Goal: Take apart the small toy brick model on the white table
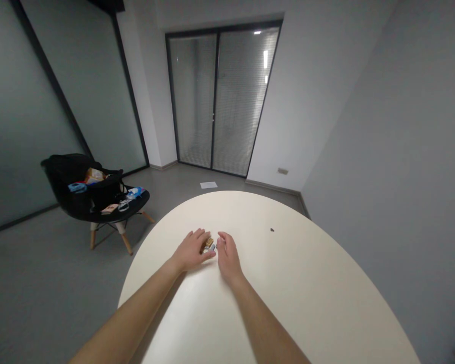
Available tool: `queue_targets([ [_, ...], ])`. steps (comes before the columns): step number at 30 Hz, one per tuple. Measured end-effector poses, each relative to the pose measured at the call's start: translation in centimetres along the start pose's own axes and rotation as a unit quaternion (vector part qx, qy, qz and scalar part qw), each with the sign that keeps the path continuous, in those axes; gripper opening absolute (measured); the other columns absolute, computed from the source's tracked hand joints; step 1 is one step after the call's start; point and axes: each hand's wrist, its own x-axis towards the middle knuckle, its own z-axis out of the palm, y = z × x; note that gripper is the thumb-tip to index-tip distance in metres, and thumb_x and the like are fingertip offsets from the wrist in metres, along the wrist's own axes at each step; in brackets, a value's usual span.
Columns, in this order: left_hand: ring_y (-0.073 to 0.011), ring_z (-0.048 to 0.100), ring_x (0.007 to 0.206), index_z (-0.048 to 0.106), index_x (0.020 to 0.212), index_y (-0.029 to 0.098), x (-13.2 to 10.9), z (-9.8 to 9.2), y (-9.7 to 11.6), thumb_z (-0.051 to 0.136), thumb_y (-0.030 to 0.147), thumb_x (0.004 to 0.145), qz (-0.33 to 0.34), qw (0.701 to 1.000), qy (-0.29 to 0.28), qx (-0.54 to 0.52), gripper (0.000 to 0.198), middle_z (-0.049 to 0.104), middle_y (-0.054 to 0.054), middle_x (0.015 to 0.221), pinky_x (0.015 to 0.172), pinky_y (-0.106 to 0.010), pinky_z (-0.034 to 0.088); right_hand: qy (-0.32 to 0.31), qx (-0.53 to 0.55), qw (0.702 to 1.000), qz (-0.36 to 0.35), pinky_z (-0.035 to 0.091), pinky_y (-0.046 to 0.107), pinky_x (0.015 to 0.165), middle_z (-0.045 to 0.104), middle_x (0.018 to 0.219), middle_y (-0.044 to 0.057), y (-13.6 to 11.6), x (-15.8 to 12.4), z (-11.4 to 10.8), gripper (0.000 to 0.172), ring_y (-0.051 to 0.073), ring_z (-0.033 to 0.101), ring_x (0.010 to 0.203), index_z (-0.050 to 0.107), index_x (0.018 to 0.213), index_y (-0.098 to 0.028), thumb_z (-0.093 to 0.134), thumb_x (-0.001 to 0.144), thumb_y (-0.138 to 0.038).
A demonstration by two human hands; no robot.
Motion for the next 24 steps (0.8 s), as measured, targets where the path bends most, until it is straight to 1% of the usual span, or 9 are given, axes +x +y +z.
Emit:
queue_targets([
  [2, -0.0338, 0.038, 0.137, 0.043, 0.143, 0.022, -0.9, 0.1, 1.0, 0.056, 0.065, 0.083, 0.055, 0.998, -0.01, -0.03, 0.075, 0.046, -0.015, 0.146, 0.114, -0.054, 0.023, -0.002, 0.02, 1.0, -0.001, 0.04, 0.042, 0.105, 0.059, 0.127, 0.009, -0.3, 0.0, 0.0, 0.039, 0.023, 0.053, 0.119, 0.056, 0.123, -0.022, 0.043, 0.095, -0.047],
  [5, -0.0369, 0.04, 0.133, 0.041, 0.144, 0.025, -1.8, 0.7, 3.2, 0.07, 0.068, 0.069, 0.097, 0.994, -0.012, -0.048, 0.091, 0.047, -0.015, 0.143, 0.114, -0.058, 0.021, -0.028, 0.071, 0.997, 0.007, 0.037, 0.041, 0.109, 0.055, 0.134, 0.009, -0.6, -0.1, 0.1, 0.044, 0.022, 0.049, 0.125, 0.052, 0.128, -0.023, 0.043, 0.095, -0.051],
  [10, -0.0395, 0.032, 0.138, 0.039, 0.145, 0.023, -2.0, 1.6, 5.5, 0.077, 0.057, 0.064, 0.059, 0.997, -0.01, -0.044, 0.096, 0.041, -0.017, 0.148, 0.114, -0.061, 0.018, -0.053, 0.121, 0.991, 0.024, 0.036, 0.038, 0.111, 0.052, 0.139, 0.008, -0.9, -0.5, 0.6, 0.049, 0.021, 0.047, 0.129, 0.048, 0.132, -0.024, 0.044, 0.093, -0.054],
  [14, -0.0336, 0.039, 0.134, 0.041, 0.142, 0.026, -1.9, 1.5, 5.5, 0.071, 0.051, 0.074, 0.047, 0.998, 0.004, -0.049, 0.079, 0.046, -0.013, 0.144, 0.115, -0.058, 0.018, -0.009, 0.069, 0.998, 0.001, 0.039, 0.039, 0.108, 0.056, 0.133, 0.009, -0.3, 1.2, -0.3, 0.044, 0.021, 0.05, 0.125, 0.052, 0.126, -0.022, 0.044, 0.093, -0.051],
  [17, -0.0311, 0.039, 0.135, 0.041, 0.143, 0.024, -1.8, 1.3, 5.4, 0.068, 0.046, 0.078, 0.027, 0.998, 0.01, -0.054, 0.073, 0.049, -0.012, 0.142, 0.117, -0.054, 0.019, 0.079, -0.115, 0.99, -0.005, 0.034, 0.039, 0.111, 0.055, 0.133, 0.011, 1.1, 4.3, -3.9, 0.041, 0.022, 0.046, 0.128, 0.059, 0.118, -0.02, 0.046, 0.091, -0.048],
  [18, -0.031, 0.038, 0.137, 0.04, 0.144, 0.023, -1.7, 1.3, 5.4, 0.068, 0.046, 0.078, 0.022, 0.998, 0.009, -0.056, 0.075, 0.048, -0.013, 0.143, 0.117, -0.054, 0.018, 0.11, -0.193, 0.975, 0.024, 0.033, 0.04, 0.112, 0.052, 0.136, 0.011, 1.8, 5.5, -5.7, 0.042, 0.022, 0.044, 0.13, 0.06, 0.119, -0.02, 0.043, 0.091, -0.047],
  [19, -0.0309, 0.037, 0.138, 0.039, 0.145, 0.023, -1.7, 1.3, 5.4, 0.069, 0.046, 0.078, 0.019, 0.998, 0.009, -0.059, 0.077, 0.047, -0.012, 0.144, 0.118, -0.053, 0.017, 0.123, -0.218, 0.967, 0.045, 0.029, 0.042, 0.113, 0.048, 0.141, 0.015, 2.5, 6.6, -7.6, 0.046, 0.024, 0.04, 0.134, 0.058, 0.124, -0.017, 0.042, 0.092, -0.045],
  [22, -0.0322, 0.034, 0.14, 0.039, 0.145, 0.025, -1.7, 1.6, 5.3, 0.07, 0.05, 0.076, 0.01, 0.997, 0.016, -0.075, 0.08, 0.044, -0.012, 0.148, 0.118, -0.053, 0.016, 0.12, -0.254, 0.956, 0.08, 0.016, 0.05, 0.116, 0.032, 0.152, 0.024, 4.8, 9.1, -12.8, 0.056, 0.032, 0.022, 0.144, 0.052, 0.134, -0.008, 0.046, 0.09, -0.042],
  [24, -0.0348, 0.03, 0.141, 0.038, 0.146, 0.022, -1.7, 1.8, 5.1, 0.073, 0.055, 0.072, -0.003, 0.995, 0.027, -0.098, 0.087, 0.04, -0.015, 0.151, 0.118, -0.054, 0.018, 0.087, -0.266, 0.955, 0.095, 0.012, 0.055, 0.115, 0.037, 0.149, 0.027, 6.0, 9.7, -14.7, 0.057, 0.035, 0.023, 0.143, 0.056, 0.129, -0.004, 0.048, 0.089, -0.044],
])
